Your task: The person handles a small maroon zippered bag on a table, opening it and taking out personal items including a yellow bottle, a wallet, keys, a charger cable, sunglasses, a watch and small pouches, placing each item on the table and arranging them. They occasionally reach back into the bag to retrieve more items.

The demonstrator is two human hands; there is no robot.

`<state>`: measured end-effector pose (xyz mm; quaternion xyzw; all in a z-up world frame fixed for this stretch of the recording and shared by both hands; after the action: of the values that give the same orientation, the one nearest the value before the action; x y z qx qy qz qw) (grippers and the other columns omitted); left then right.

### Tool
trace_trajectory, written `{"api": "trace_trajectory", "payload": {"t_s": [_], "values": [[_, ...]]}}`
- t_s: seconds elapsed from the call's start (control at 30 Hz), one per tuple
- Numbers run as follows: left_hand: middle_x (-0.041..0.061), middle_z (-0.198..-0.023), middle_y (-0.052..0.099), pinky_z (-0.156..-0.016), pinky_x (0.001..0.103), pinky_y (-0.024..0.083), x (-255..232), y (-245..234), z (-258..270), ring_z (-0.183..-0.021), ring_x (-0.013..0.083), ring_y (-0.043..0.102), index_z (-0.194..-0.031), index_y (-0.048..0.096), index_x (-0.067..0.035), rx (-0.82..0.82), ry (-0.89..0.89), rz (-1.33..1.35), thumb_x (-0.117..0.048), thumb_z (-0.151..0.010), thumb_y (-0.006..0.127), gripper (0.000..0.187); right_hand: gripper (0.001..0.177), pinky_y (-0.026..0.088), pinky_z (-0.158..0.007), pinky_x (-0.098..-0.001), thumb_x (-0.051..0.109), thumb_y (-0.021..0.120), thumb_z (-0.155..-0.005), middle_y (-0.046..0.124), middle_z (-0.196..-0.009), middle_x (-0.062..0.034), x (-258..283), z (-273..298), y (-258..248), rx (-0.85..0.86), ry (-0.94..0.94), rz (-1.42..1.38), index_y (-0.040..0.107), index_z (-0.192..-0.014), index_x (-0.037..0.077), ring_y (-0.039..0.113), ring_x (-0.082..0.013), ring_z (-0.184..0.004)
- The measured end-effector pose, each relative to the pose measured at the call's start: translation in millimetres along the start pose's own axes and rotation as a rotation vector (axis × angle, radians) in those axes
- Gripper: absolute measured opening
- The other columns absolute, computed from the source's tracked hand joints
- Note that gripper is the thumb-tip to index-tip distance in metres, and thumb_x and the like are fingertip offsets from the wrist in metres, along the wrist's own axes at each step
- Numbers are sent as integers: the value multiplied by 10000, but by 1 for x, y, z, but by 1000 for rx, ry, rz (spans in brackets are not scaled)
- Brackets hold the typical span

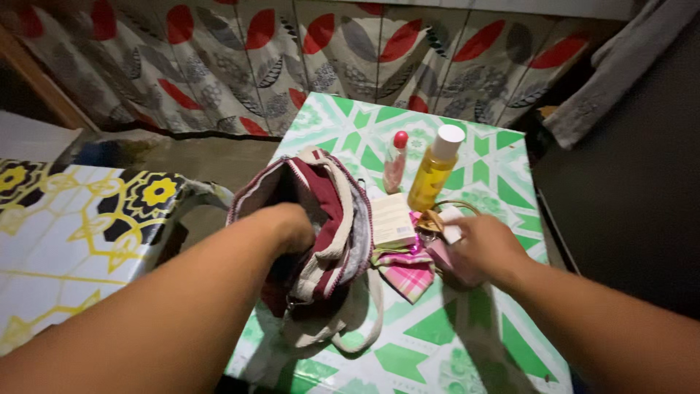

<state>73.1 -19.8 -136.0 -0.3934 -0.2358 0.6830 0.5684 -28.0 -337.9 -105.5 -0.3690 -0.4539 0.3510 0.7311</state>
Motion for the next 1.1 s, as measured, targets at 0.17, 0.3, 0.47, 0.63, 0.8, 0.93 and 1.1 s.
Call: {"api": "trace_trajectory", "payload": {"t_s": [0.17,0.3,0.47,0.63,0.8,0.93,1.1], "values": [[218,-841,753,-599,452,601,-4,26,-21,-674,328,733,-920,727,32,-43,53,-46,-171,-889,651,219,434,540,-749,-298,36,708,-830,734,-979,-82,70,8,-36,-118,-336,-429,731,-1255,118,659,-137,-831],[205,-818,750,-586,446,592,6,34,-24,-647,315,720,-917,732,28,-103,48,-3,-190,-896,659,231,411,519,-723,-275,13,699,-844,694,-932,-39,102,18,-50,-75,-387,-515,749,-1236,128,619,-108,-808],[189,-789,746,-569,440,582,14,18,-14,-615,298,704,-914,738,24,-156,31,155,-212,-905,668,247,392,508,-697,-270,-4,682,-840,721,-965,-31,112,24,-52,-37,-356,-589,742,-1210,108,617,-110,-798],[173,-759,742,-552,434,571,6,-43,38,-582,281,689,-911,745,20,-178,34,425,-235,-914,677,264,367,519,-708,-292,-3,666,-846,732,-995,-40,125,23,-61,-19,-385,-674,747,-1195,79,634,-124,-823],[147,-743,744,-540,397,558,-22,-111,130,-557,245,683,-922,740,15,-128,24,655,-250,-923,692,270,575,573,-796,-275,-71,675,-744,704,-1101,45,161,38,-74,190,-546,-839,660,-1297,87,654,-54,-977],[98,-731,733,-477,320,482,-62,-139,183,-526,173,636,-887,759,16,-10,312,744,-242,-881,698,265,710,589,-842,-281,-121,697,-644,707,-1037,34,171,45,-78,394,-589,-853,613,-1287,168,689,-84,-963],[63,-733,688,-478,316,468,-92,-131,170,-514,154,554,-870,740,-10,-62,341,753,-281,-884,758,272,325,529,-815,-328,-66,664,-814,717,-989,-67,131,12,-80,229,-608,-814,692,-1131,4,662,-175,-911]]}}
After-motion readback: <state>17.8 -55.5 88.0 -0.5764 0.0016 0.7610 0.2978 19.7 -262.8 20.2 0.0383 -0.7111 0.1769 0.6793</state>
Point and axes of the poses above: each hand's wrist, its own z-axis away from the middle knuckle, its own y-axis out of the palm, x = y × z, the point moved 3 cm from there along -z, towards the middle knuckle
